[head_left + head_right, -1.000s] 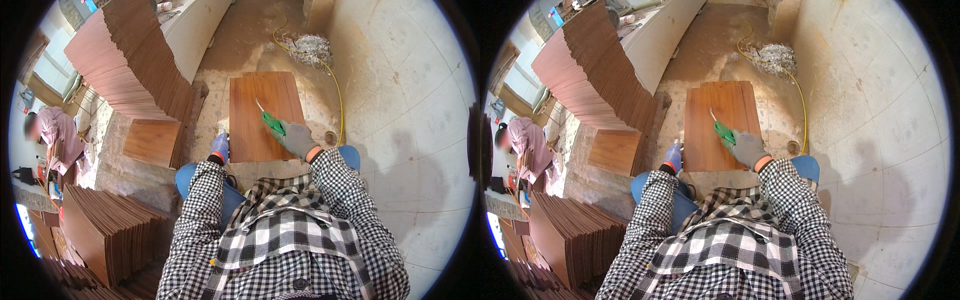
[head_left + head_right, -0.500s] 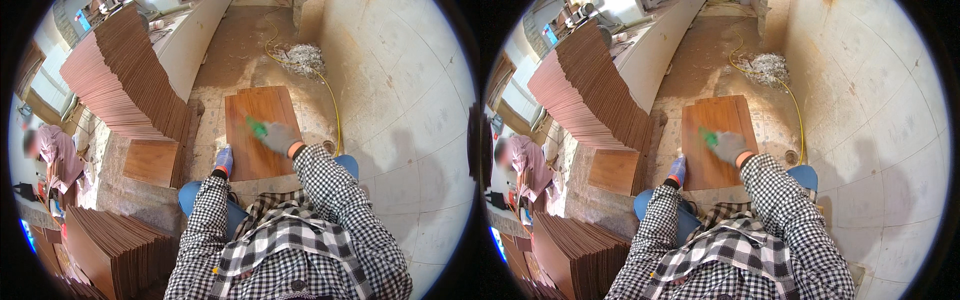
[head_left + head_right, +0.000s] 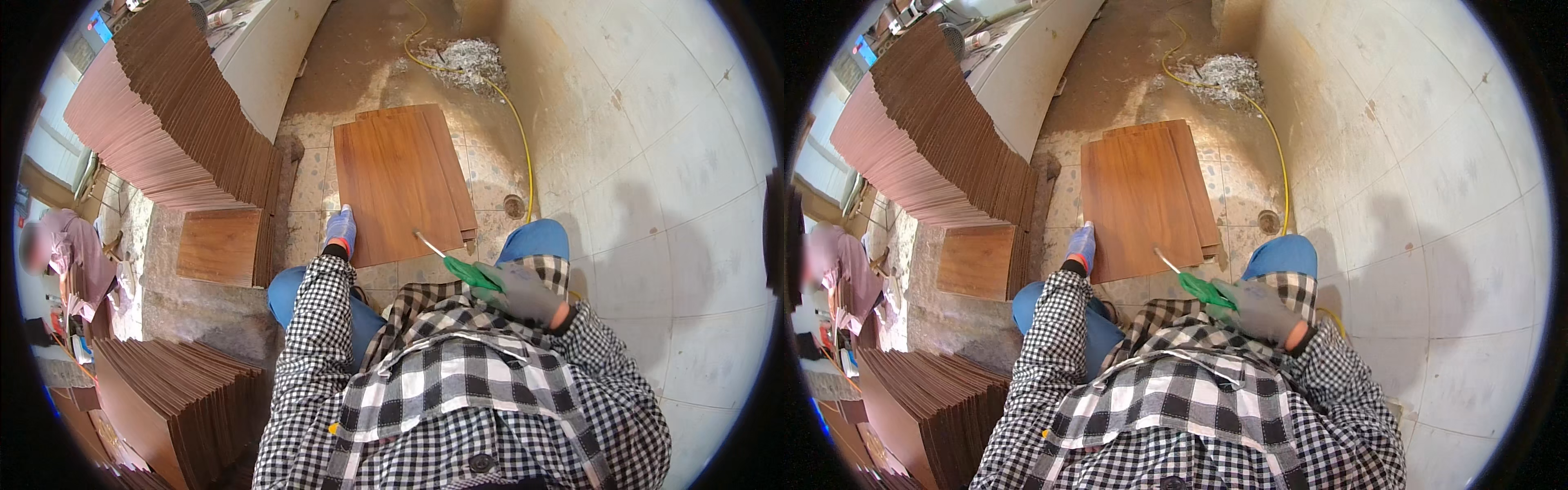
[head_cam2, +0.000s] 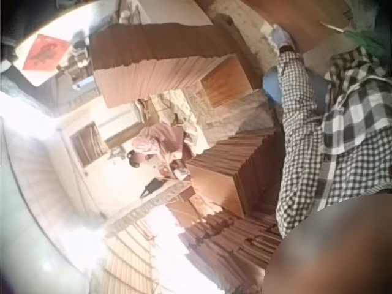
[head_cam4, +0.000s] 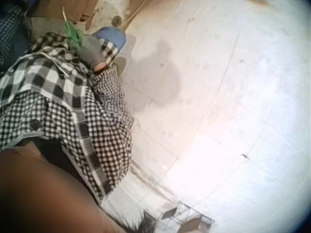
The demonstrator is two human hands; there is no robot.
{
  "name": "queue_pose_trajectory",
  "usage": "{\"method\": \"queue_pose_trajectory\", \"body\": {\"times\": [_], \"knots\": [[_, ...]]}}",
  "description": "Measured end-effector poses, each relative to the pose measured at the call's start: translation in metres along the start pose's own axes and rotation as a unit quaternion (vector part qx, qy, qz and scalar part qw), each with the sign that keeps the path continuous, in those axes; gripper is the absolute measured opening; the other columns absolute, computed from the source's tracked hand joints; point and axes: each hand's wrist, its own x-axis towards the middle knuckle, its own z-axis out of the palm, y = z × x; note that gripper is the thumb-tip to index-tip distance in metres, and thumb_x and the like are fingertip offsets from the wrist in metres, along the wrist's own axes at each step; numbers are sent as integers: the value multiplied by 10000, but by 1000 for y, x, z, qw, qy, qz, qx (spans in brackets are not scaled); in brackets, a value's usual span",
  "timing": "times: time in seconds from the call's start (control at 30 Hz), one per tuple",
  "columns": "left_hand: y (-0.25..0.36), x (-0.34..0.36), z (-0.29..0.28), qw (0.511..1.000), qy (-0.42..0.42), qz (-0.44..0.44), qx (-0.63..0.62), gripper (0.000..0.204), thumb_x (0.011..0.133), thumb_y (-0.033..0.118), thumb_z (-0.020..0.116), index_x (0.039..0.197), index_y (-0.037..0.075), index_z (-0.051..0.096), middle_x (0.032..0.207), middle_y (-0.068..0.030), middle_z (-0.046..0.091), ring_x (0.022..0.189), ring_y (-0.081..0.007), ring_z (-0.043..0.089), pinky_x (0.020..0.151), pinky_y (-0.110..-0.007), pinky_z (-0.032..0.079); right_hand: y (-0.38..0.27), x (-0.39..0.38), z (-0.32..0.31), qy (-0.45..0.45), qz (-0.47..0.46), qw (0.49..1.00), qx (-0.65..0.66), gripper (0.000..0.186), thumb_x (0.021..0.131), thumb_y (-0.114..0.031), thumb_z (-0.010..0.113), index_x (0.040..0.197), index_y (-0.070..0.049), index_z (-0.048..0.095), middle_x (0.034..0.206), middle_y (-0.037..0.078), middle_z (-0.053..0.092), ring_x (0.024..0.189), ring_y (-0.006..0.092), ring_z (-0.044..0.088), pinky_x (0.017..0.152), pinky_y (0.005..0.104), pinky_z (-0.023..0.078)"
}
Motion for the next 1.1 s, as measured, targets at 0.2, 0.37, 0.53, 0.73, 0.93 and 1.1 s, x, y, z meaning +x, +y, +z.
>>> {"method": "queue_pose_trajectory", "body": {"times": [0.2, 0.37, 0.53, 0.73, 0.93, 1.1], "knots": [[9, -5, 0, 994, 84, 75, -19, 504, 1059, 403, 472, 1314, 1, 636, 1295, -249, 670, 1209, -420, 625, 1022, -464, 480, -4, -41, 0, 25, -6, 999, -35, 623, 1013, -558, 526, 1422, -88, 548, 1042, 245, 663, 890, 413, 648, 798, 520, 498], [20, -9, -12, 993, 111, 49, 2, 467, 1069, 353, 459, 1312, -4, 635, 1298, -244, 667, 1222, -419, 616, 1032, -458, 476, 4, -33, -19, 158, 191, 968, 48, 582, 1019, -463, 549, 1456, -80, 524, 1068, 273, 662, 1037, 411, 638, 870, 508, 494], [21, -14, -22, 979, 27, 3, -201, 493, 1068, 387, 473, 1268, -22, 661, 1267, -184, 683, 1153, -310, 644, 991, -416, 495, 12, -21, -14, 202, 54, 977, 43, 656, 992, -402, 624, 1531, -71, 451, 1202, 265, 627, 1067, 429, 599, 953, 510, 458], [96, -87, -59, 642, -473, -120, -592, 616, 1041, 528, 462, 1331, -10, 538, 967, -150, 620, 769, -221, 573, 665, -343, 480, -54, 29, -35, 97, -151, 981, 75, 787, 907, -398, 712, 1583, -136, 407, 1262, 208, 611, 1168, 395, 566, 1044, 479, 431], [81, -65, -32, 458, -616, -69, -637, 798, 1037, 599, 391, 1492, -57, 383, 1020, -234, 625, 766, -232, 575, 641, -343, 481, -110, 89, -30, 51, -290, 954, -49, 640, 907, -422, 692, 1461, -148, 523, 1137, 165, 657, 967, 359, 659, 813, 480, 525], [37, -15, -28, 416, -687, -6, -596, 837, 1014, 599, 435, 1603, 34, 249, 1128, -205, 593, 877, -257, 582, 779, -387, 478, -75, 106, -57, 192, -112, 974, 33, 448, 922, -387, 680, 1277, -122, 614, 1070, 161, 699, 851, 337, 693, 735, 467, 546]]}}
